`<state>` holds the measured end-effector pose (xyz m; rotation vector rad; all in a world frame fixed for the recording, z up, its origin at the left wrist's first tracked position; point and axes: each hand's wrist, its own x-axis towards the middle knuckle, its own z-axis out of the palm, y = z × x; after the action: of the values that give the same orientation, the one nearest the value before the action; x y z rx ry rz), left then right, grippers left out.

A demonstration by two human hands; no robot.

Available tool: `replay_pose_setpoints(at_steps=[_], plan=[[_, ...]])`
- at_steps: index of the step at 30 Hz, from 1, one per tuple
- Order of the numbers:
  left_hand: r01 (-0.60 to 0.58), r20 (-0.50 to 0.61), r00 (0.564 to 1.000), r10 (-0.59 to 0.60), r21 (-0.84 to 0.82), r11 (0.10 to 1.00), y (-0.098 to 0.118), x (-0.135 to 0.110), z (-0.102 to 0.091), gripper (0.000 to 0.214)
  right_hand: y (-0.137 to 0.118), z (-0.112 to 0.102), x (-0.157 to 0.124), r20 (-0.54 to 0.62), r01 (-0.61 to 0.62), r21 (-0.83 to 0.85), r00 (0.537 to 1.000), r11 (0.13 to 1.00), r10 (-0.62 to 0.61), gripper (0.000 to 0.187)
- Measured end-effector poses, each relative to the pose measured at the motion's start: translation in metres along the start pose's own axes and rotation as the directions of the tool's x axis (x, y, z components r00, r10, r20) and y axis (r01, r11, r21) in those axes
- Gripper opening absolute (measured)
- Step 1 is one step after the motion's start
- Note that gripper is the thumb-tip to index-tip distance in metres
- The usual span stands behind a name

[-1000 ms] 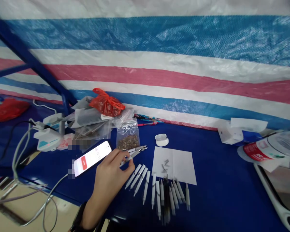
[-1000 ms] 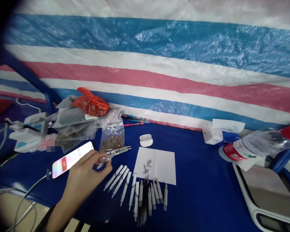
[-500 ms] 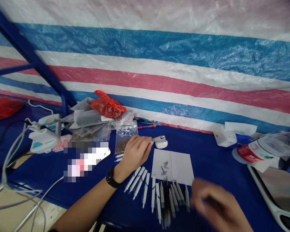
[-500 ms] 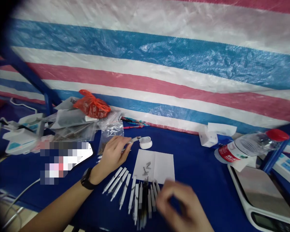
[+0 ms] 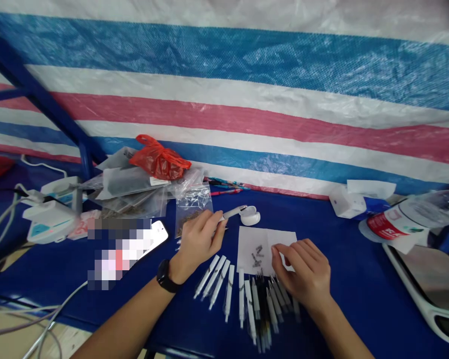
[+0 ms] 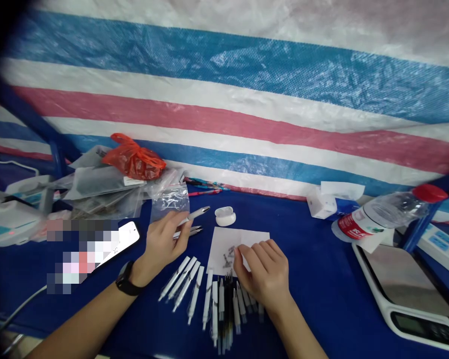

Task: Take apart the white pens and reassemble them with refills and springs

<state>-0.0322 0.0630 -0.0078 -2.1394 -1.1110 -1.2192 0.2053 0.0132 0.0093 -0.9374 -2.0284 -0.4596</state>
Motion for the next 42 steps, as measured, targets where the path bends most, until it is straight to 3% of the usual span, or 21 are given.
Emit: replay_pose_setpoints(at_steps=[11,18,22,31,42], plan=[[-0.07,0.013,0.997,0.072,-0.127,0.989,0.011,0.002,-0.005,0.009,-0.002,-0.008,-0.006,-0.038,-0.099,0.028,0.994,0.995,0.1,0.017],[-0.109,0.052,0.991,0.127,-0.266,0.958,0.049,-0.007,-0.006,0.021,-0.012,-0.011,-0.016,0.051,-0.234,0.242,0.972,0.942,0.228,0.022],[-0.165,0.064,0.98,0.19,-0.284,0.945,0.062,-0.013,-0.003,0.027,-0.014,-0.009,-0.02,0.054,-0.241,0.312,0.97,0.919,0.236,0.04],[-0.147,0.156,0.966,0.207,-0.327,0.934,0.059,-0.014,0.0,0.032,-0.015,-0.004,-0.02,0.11,-0.352,0.406,0.935,0.843,0.338,0.051],[-0.169,0.094,0.971,0.219,-0.378,0.91,0.067,-0.014,-0.002,0.03,-0.017,-0.007,-0.017,0.112,-0.374,0.419,0.925,0.827,0.362,0.055]])
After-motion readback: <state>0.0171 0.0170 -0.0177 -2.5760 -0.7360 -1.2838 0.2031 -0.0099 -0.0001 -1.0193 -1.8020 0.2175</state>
